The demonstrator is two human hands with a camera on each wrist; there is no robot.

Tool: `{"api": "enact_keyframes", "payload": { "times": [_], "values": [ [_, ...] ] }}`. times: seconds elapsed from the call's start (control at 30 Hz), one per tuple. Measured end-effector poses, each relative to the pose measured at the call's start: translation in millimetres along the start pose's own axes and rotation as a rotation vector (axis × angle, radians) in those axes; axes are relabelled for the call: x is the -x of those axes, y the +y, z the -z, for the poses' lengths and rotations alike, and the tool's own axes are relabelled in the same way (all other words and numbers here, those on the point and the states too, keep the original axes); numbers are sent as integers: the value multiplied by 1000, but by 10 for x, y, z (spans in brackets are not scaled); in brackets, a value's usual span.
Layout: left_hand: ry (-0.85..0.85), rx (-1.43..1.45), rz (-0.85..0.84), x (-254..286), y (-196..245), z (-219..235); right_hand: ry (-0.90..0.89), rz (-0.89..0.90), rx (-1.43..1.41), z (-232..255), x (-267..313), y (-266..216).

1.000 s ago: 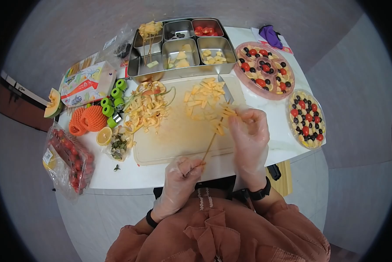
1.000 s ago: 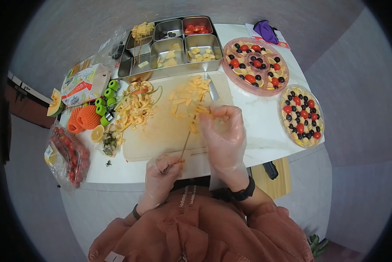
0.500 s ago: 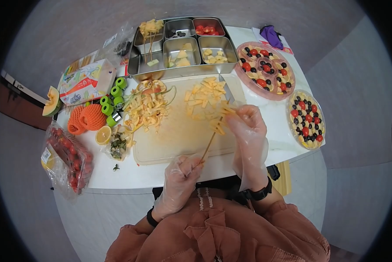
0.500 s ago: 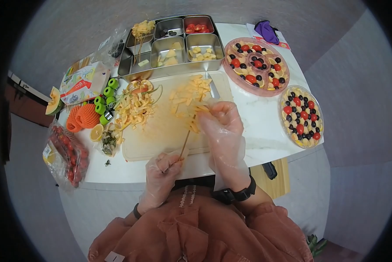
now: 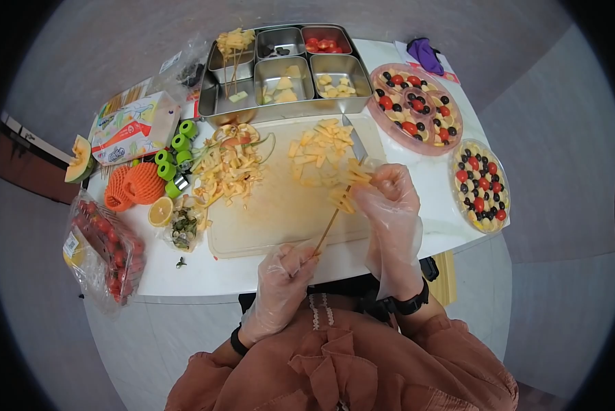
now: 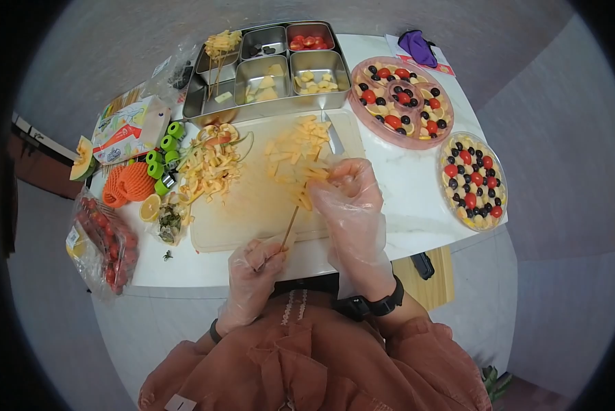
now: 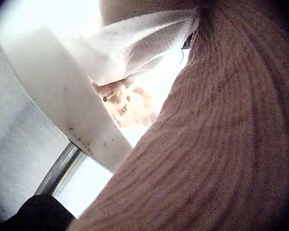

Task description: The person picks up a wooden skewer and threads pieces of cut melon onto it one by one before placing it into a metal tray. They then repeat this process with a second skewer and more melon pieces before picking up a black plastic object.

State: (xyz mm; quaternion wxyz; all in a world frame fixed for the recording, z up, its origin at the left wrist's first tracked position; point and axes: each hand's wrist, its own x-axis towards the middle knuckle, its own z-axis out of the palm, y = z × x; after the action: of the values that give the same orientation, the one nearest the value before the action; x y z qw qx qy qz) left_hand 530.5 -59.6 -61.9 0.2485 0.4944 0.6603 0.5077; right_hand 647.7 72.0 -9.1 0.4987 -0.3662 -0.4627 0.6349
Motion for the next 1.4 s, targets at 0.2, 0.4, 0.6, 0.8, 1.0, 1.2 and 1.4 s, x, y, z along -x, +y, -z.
{"api": "enact_keyframes", "payload": {
  "times": [0.2, 0.4, 0.6, 0.8, 1.0, 1.2, 1.4],
  "values": [
    [31, -27, -23, 6, -8, -6, 8, -30, -2, 24, 12, 1],
    [17, -65, -52, -1, -15, 15, -10, -24, 3, 72, 22, 12],
    [-80, 34, 32, -6, -38, 44, -32, -62, -81, 99, 41, 29],
    [-94, 81, 37, 8, -87, 53, -34, -105, -94, 106, 29, 22],
    [-137, 240, 92, 11, -138, 64, -73, -129, -136, 126, 21, -9],
    [-209, 377, 198, 5, -72, 92, -136, -110, -141, 170, 15, -37],
    [-199, 511, 320, 0, -25, 95, -160, -120, -131, 188, 7, -120]
  ]
}}
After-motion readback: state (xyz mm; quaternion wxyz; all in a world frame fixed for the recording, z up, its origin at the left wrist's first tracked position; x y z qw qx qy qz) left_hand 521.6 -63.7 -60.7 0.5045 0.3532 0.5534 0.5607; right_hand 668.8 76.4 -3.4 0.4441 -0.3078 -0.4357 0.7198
